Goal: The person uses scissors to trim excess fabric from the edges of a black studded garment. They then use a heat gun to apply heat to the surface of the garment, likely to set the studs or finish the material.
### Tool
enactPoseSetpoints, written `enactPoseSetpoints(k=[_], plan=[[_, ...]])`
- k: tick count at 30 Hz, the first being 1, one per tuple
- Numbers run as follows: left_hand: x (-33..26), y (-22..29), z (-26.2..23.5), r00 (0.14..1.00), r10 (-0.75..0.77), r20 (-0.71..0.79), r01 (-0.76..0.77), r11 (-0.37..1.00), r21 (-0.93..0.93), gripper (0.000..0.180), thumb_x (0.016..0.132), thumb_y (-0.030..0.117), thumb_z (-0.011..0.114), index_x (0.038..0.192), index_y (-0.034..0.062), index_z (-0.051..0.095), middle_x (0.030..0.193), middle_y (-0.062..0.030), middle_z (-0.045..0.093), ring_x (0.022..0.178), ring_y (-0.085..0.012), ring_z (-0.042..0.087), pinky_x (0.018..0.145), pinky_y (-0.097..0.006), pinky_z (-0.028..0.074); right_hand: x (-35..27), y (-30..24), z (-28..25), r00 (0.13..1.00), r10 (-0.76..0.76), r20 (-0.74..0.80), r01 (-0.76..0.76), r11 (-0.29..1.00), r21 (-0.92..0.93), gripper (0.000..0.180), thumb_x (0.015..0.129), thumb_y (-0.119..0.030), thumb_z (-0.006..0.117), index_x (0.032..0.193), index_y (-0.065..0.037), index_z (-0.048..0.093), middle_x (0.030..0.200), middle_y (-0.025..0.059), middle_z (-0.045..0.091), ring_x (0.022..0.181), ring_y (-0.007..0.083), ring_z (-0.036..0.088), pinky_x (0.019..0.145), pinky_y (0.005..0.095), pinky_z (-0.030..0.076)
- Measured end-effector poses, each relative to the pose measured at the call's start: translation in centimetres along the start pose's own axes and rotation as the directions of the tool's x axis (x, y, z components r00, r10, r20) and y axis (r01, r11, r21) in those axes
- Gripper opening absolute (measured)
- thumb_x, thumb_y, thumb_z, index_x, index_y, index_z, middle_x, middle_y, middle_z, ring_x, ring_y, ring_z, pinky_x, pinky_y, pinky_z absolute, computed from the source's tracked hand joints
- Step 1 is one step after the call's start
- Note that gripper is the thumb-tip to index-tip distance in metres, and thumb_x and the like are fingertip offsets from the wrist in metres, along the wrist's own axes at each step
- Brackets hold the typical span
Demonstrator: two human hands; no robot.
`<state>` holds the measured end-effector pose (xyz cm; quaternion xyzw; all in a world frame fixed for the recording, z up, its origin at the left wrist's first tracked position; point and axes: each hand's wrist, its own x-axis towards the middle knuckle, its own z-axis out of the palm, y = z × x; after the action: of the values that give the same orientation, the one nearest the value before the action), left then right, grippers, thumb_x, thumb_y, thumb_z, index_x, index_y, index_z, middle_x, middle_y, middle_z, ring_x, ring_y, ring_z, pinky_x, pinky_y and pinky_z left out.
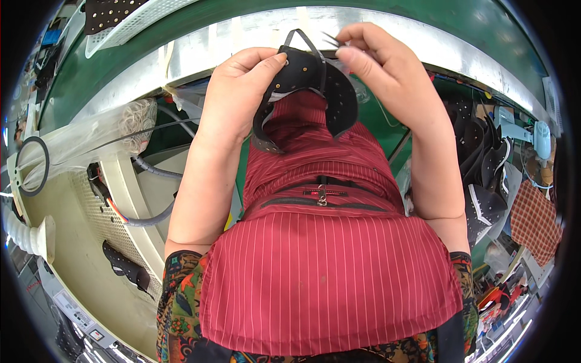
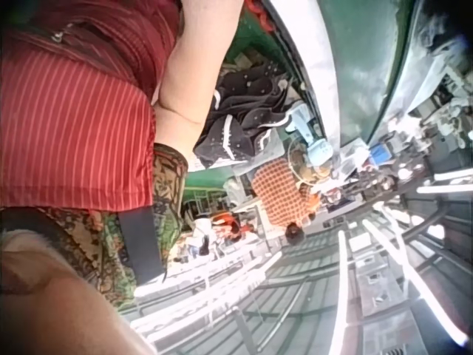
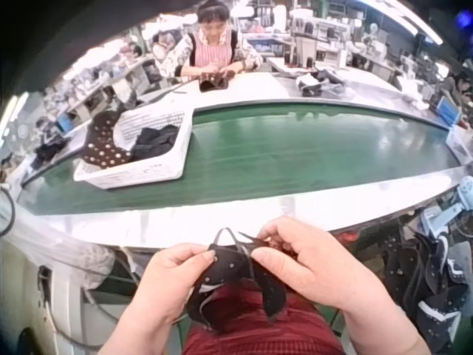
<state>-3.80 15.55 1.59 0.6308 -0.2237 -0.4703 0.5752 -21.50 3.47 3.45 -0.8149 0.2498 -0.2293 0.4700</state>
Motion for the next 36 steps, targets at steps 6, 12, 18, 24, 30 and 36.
enactPoseSetpoints(k=[6, 12, 18, 24, 30, 36], plan=[[-0.2, 0.3, 0.1, 0.999, -0.002, 0.041, 0.0, 0.999, 0.046, 0.018, 0.086, 0.011, 0.065, 0.097, -0.003, 0.067, 0.084, -0.0042, 0.067, 0.075, -0.007, 0.06, 0.068, -0.02, 0.048, -0.1, 0.7, 0.3, 0.993, 0.118, -0.007, -0.119, 0.993, -0.01, 0.039, 0.082, -0.033, 0.068, 0.098, 0.002, 0.062, 0.085, 0.0114, 0.062, 0.069, 0.0152, 0.055, 0.063, 0.0297, 0.045], [-1.2, 0.3, 0.8, 0.994, 0.063, 0.091, -0.073, 0.991, 0.111, 0.02, 0.088, 0.012, 0.064, 0.102, -0.0016, 0.067, 0.082, -0.0002, 0.065, 0.072, -0.0042, 0.056, 0.065, -0.019, 0.046, 2.0, 2.0, 1.7, 0.976, 0.18, 0.124, -0.2, 0.964, 0.177, 0.028, 0.083, -0.02, 0.067, 0.104, -0.002, 0.063, 0.078, -0.0034, 0.056, 0.067, 0.0033, 0.046, 0.059, 0.0192, 0.037], [-1.9, -0.6, 0.1, 0.98, 0.164, 0.117, -0.191, 0.94, 0.284, 0.013, 0.089, 0.012, 0.062, 0.094, 0.0005, 0.066, 0.074, 0.0045, 0.061, 0.068, -0.0015, 0.05, 0.059, -0.019, 0.042, 2.5, 1.6, 3.3, 0.982, 0.128, 0.139, -0.16, 0.957, 0.244, 0.017, 0.088, -0.017, 0.059, 0.096, -0.002, 0.061, 0.077, -0.0018, 0.058, 0.072, 0.0042, 0.049, 0.063, 0.021, 0.04], [-3.3, -0.3, -0.2, 0.87, 0.487, 0.071, -0.439, 0.701, 0.562, 0.012, 0.085, 0.011, 0.06, 0.091, 0.0006, 0.062, 0.074, -0.0085, 0.061, 0.068, -0.0185, 0.058, 0.062, -0.03, 0.046, 0.4, -1.1, 2.3, 0.994, 0.021, 0.109, -0.048, 0.965, 0.257, 0.018, 0.087, -0.019, 0.056, 0.087, -0.001, 0.058, 0.07, 0.0012, 0.06, 0.06, 0.0065, 0.048, 0.054, 0.0237, 0.038], [-3.0, -1.3, -1.8, 0.701, 0.713, -0.016, -0.473, 0.483, 0.737, 0.013, 0.092, 0.009, 0.057, 0.1, -0.0019, 0.058, 0.08, -0.0022, 0.06, 0.072, -0.0049, 0.052, 0.064, -0.02, 0.044, -3.0, -4.8, 2.7, 0.983, 0.018, 0.181, -0.093, 0.906, 0.412, 0.01, 0.086, -0.006, 0.059, 0.092, -0.001, 0.054, 0.068, 0.0009, 0.057, 0.064, 0.0058, 0.052, 0.059, 0.0236, 0.043], [-5.4, 3.9, -4.4, 0.458, 0.888, -0.038, -0.606, 0.343, 0.718, 0.014, 0.095, 0.007, 0.054, 0.104, -0.002, 0.059, 0.091, -0.0017, 0.061, 0.08, -0.0055, 0.055, 0.073, -0.018, 0.044, -7.8, -3.4, 4.3, 0.95, 0.095, 0.297, -0.256, 0.783, 0.567, 0.021, 0.085, -0.005, 0.061, 0.104, -0.001, 0.052, 0.075, 0.0025, 0.06, 0.07, 0.0065, 0.053, 0.065, 0.0239, 0.044]])
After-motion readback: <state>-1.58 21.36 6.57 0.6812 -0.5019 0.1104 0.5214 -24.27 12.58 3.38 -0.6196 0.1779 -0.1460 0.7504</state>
